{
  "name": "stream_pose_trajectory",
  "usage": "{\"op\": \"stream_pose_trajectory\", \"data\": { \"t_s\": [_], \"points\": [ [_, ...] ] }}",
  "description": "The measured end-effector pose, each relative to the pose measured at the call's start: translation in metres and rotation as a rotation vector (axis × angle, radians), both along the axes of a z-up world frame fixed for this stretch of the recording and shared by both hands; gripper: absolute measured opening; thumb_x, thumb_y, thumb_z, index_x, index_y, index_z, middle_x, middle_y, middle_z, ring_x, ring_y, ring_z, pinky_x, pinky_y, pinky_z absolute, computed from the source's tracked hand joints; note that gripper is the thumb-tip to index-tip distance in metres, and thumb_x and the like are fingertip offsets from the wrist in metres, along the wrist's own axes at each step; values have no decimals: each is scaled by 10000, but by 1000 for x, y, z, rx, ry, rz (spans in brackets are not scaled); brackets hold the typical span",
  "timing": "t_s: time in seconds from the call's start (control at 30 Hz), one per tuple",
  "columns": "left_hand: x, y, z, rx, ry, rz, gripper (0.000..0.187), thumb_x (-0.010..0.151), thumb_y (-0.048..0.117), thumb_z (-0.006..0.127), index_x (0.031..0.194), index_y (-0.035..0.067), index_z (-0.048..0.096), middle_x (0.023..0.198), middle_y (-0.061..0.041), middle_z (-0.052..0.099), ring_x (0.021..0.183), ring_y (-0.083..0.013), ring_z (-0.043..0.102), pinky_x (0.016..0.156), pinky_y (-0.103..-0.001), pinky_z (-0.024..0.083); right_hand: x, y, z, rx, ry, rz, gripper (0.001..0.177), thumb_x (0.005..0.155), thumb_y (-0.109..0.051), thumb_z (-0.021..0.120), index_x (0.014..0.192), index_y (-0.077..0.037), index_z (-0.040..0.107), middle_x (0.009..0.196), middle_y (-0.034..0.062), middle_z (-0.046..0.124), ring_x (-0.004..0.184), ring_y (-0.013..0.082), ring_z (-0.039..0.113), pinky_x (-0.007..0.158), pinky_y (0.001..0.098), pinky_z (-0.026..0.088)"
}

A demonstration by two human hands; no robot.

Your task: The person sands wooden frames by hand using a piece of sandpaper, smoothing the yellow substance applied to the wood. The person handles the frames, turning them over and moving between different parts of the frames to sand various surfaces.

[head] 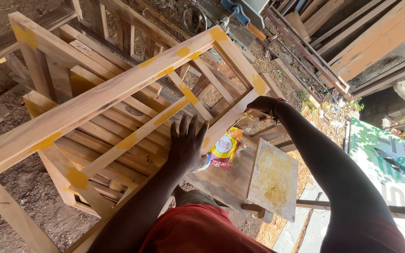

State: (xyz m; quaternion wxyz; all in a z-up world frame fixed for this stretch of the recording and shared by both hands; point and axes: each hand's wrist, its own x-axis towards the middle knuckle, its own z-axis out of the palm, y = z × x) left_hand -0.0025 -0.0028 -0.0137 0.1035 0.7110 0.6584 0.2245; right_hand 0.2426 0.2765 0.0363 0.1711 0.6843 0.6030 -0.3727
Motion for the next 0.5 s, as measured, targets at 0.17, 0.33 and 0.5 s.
{"op": "stream_pose_trajectory", "data": {
  "t_s": [0.17,0.33,0.5],
  "points": [
    [-1,0,-4,32,23,-2,1160,607,465,902,1567,177,316,1598,-236,272,1502,-479,183,1162,-714,147,3,-6,-14,-51,88,27,366,857,-299,702,1116,-41,721,969,102,697,488,232,602,452,352,460],
    [1,0,-3,42,-24,2,1174,608,489,903,1563,172,297,1591,-249,276,1490,-500,180,1146,-738,149,10,-2,-38,-81,82,136,357,868,-295,668,1136,-75,754,1017,92,688,623,202,642,508,347,519],
    [0,-1,-8,72,-15,9,1179,624,498,899,1582,182,291,1602,-251,286,1499,-507,195,1148,-754,175,43,28,-83,317,179,1469,785,527,-147,877,1277,-150,644,1175,80,695,1047,273,667,874,375,552]
  ]
}}
